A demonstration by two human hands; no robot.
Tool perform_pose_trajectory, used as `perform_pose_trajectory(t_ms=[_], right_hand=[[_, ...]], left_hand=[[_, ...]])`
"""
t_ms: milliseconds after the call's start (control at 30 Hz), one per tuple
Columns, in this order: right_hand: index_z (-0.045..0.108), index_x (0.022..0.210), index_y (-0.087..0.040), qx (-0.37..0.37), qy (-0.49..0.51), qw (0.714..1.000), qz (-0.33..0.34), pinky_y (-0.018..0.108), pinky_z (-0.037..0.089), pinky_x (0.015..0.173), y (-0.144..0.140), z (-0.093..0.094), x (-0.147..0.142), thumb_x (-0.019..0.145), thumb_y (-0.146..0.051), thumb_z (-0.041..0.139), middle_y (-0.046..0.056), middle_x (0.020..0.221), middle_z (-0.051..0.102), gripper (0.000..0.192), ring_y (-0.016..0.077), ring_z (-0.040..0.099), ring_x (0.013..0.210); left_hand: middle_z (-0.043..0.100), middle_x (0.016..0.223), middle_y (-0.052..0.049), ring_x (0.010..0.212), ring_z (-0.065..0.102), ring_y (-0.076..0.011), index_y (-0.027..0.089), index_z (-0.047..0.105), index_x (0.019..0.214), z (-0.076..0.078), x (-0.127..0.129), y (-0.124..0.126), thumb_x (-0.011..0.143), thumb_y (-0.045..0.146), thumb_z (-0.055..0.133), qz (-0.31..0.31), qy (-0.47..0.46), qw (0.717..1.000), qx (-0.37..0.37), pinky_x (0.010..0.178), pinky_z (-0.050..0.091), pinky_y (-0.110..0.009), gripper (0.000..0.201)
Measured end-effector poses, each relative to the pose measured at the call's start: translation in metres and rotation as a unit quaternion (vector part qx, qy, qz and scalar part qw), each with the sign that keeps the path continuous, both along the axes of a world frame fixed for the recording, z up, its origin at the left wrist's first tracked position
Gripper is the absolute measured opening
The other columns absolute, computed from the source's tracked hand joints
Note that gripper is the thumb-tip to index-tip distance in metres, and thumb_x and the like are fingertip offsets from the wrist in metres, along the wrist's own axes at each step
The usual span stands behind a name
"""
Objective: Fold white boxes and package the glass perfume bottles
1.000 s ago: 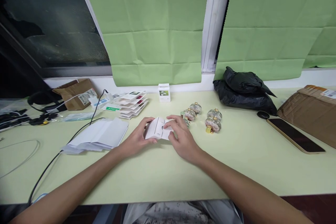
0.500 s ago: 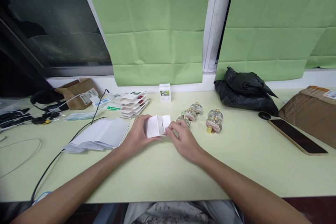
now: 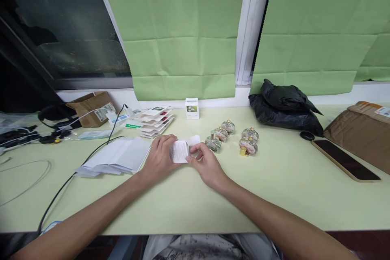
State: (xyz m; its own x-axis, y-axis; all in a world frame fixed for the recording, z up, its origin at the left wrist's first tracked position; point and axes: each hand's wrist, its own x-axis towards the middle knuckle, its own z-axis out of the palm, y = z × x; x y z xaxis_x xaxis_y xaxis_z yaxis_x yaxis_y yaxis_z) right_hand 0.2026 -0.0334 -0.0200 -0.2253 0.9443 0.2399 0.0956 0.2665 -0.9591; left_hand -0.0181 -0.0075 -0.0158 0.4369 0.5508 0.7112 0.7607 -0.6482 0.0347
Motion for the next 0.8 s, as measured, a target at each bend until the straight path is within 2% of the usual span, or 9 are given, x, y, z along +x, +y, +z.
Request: perform_pose_trajectory(t_ms=[100,233,333,400,467,533,633,700,800], right_hand=[[0.063,0.112,-0.022,0.01,0.006,1.0,-0.004,0.035,0.045,0.083,0.001,0.001,-0.001,0.091,-0.04,0.073,0.003,0.101,0.065,0.029,0.0207,0.058,0.091],[0.063,0.103,-0.022,0.04,-0.009,0.999,-0.009,0.035,0.046,0.085,0.005,0.0,0.001,0.091,-0.039,0.073,0.003,0.103,0.063,0.023,0.0213,0.057,0.095],[0.06,0.101,-0.023,0.061,-0.033,0.998,-0.011,0.035,0.046,0.085,0.004,0.0,0.003,0.093,-0.035,0.072,0.002,0.103,0.062,0.019,0.0218,0.056,0.096],[0.058,0.097,-0.024,0.083,-0.066,0.994,-0.017,0.036,0.045,0.086,0.002,0.003,0.005,0.095,-0.032,0.069,0.002,0.1,0.062,0.014,0.0226,0.055,0.096],[0.058,0.097,-0.024,0.118,-0.115,0.986,-0.024,0.038,0.044,0.088,-0.001,0.006,0.008,0.099,-0.028,0.065,0.002,0.098,0.063,0.008,0.024,0.054,0.097],[0.06,0.1,-0.025,0.169,-0.173,0.97,-0.034,0.04,0.043,0.089,-0.004,0.009,0.012,0.103,-0.025,0.06,0.002,0.098,0.064,0.003,0.0252,0.052,0.099],[0.062,0.096,-0.024,0.262,-0.254,0.931,-0.015,0.041,0.043,0.086,-0.004,0.011,0.02,0.106,-0.018,0.054,0.004,0.098,0.064,0.014,0.0256,0.05,0.096],[0.063,0.092,-0.024,0.319,-0.304,0.898,0.014,0.04,0.044,0.085,-0.002,0.011,0.026,0.106,-0.013,0.05,0.006,0.101,0.064,0.022,0.0255,0.05,0.096],[0.067,0.096,-0.023,0.375,-0.371,0.848,0.047,0.041,0.046,0.086,0.0,0.009,0.038,0.104,-0.008,0.046,0.009,0.108,0.064,0.027,0.0259,0.053,0.098]], left_hand=[[0.06,0.132,-0.018,0.121,0.058,-0.037,0.023,0.041,0.137,-0.003,0.0,0.0,0.087,0.061,0.076,0.012,0.002,1.0,-0.027,0.101,0.044,-0.051,0.072],[0.056,0.137,-0.021,0.127,0.054,-0.041,0.02,0.038,0.144,-0.007,0.001,0.0,0.08,0.073,0.077,0.006,0.017,0.999,-0.046,0.104,0.042,-0.054,0.092],[0.054,0.141,-0.022,0.126,0.053,-0.0425,0.021,0.037,0.149,-0.008,0.003,-0.002,0.077,0.076,0.076,0.005,0.02,0.998,-0.061,0.104,0.04,-0.056,0.099],[0.052,0.142,-0.022,0.127,0.052,-0.0423,0.021,0.037,0.152,-0.006,0.003,-0.005,0.082,0.073,0.074,-0.003,0.016,0.997,-0.079,0.105,0.039,-0.057,0.095],[0.052,0.143,-0.021,0.13,0.05,-0.0401,0.021,0.037,0.153,-0.001,0.001,-0.007,0.093,0.062,0.069,-0.019,0.014,0.994,-0.103,0.106,0.04,-0.056,0.08],[0.055,0.139,-0.018,0.129,0.052,-0.0362,0.022,0.042,0.148,0.007,-0.003,-0.007,0.101,0.048,0.062,-0.034,0.018,0.992,-0.121,0.105,0.042,-0.053,0.058],[0.064,0.127,-0.012,0.119,0.061,-0.0312,0.024,0.053,0.126,0.021,-0.015,-0.007,0.099,0.037,0.066,-0.071,0.033,0.985,-0.154,0.105,0.044,-0.05,0.033],[0.065,0.132,-0.009,0.117,0.065,-0.0297,0.026,0.052,0.123,0.028,-0.021,-0.01,0.093,0.029,0.069,-0.101,0.04,0.97,-0.218,0.103,0.048,-0.047,0.035],[0.063,0.141,-0.01,0.119,0.067,-0.0307,0.029,0.048,0.139,0.031,-0.024,-0.015,0.092,0.025,0.068,-0.118,0.047,0.944,-0.305,0.095,0.053,-0.042,0.052]])
